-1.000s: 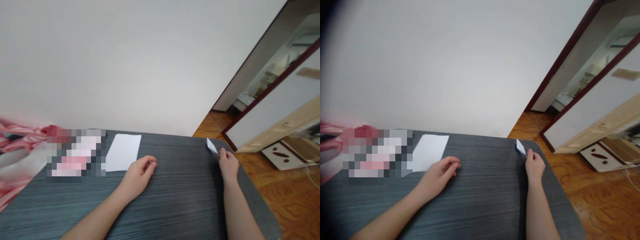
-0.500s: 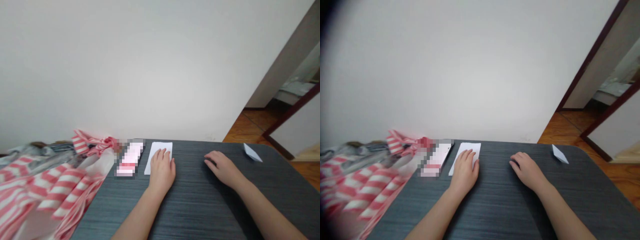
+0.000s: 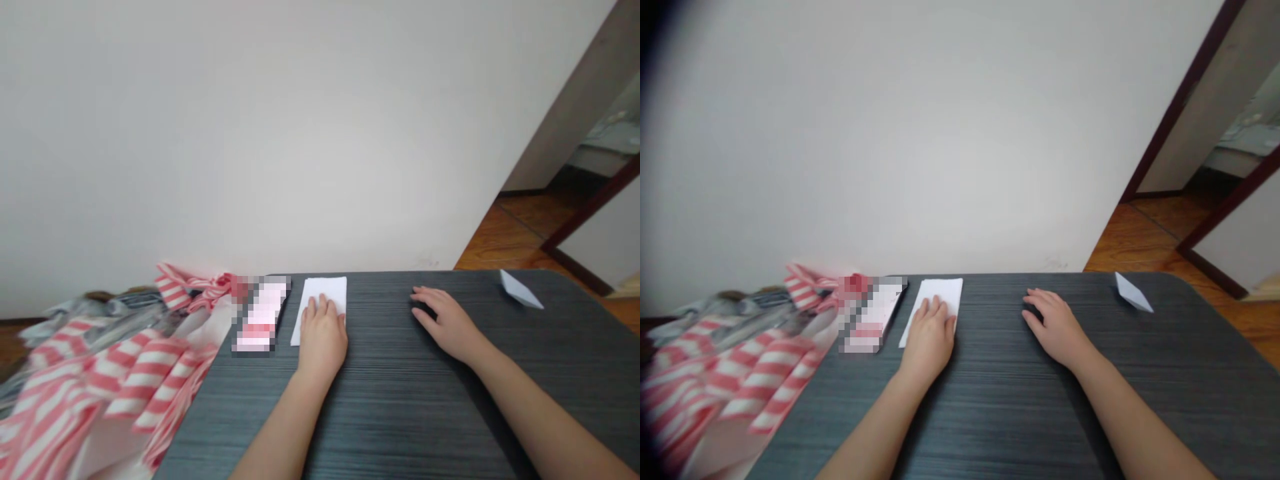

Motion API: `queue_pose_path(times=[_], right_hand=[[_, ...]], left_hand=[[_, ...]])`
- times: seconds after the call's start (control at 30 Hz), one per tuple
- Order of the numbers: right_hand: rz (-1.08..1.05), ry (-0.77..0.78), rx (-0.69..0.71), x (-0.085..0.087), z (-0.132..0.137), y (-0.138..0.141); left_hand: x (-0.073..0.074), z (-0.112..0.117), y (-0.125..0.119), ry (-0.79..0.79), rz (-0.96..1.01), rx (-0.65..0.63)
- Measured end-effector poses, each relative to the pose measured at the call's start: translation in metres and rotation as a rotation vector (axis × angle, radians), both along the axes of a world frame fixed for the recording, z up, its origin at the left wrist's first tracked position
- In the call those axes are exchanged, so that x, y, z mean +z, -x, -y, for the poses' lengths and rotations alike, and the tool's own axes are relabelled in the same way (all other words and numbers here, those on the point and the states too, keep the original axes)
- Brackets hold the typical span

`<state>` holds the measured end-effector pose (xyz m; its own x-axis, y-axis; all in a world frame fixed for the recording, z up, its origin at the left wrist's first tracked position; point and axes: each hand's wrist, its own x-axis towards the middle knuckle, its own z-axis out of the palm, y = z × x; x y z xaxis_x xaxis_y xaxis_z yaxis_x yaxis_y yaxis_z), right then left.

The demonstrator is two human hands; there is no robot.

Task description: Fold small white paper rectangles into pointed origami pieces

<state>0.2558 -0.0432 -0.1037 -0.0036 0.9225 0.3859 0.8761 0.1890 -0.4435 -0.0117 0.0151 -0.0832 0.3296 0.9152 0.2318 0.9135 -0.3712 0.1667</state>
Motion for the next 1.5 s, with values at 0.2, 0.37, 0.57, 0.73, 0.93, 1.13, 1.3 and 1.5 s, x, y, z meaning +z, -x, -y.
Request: queue_pose_path(times=[0.2, 0.37, 0.57, 0.73, 0.93, 1.13, 1.3, 1.5], right_hand=[[-0.014, 0.005, 0.009, 0.0, 0.001, -0.007], [0.0, 0.009, 0.028, 0.002, 0.002, -0.007], [0.012, 0.005, 0.023, 0.004, 0.005, -0.011], [-0.055, 0.007, 0.019, 0.007, 0.007, -0.021], [-0.592, 0.07, 0.02, 0.037, 0.023, 0.007], [-1.193, 0.35, 0.104, 0.042, 0.029, 0.043], [-1.163, 0.301, 0.082, 0.03, 0.024, 0.041], [-1.158, 0.312, 0.059, 0.024, 0.02, 0.041]], left_hand=[[-0.002, -0.001, -0.006, -0.021, -0.031, -0.011], [0.003, 0.001, -0.004, -0.022, -0.021, -0.032], [0.013, 0.004, -0.005, -0.041, 0.16, -0.015], [0.039, 0.022, -0.021, 0.084, 0.727, -0.132], [0.052, 0.044, -0.046, 0.831, 1.607, -0.15], [0.036, 0.049, -0.06, 1.302, 1.776, -0.15], [0.037, 0.047, -0.057, 1.488, 1.906, -0.047], [0.037, 0.043, -0.051, 1.519, 1.867, -0.052]])
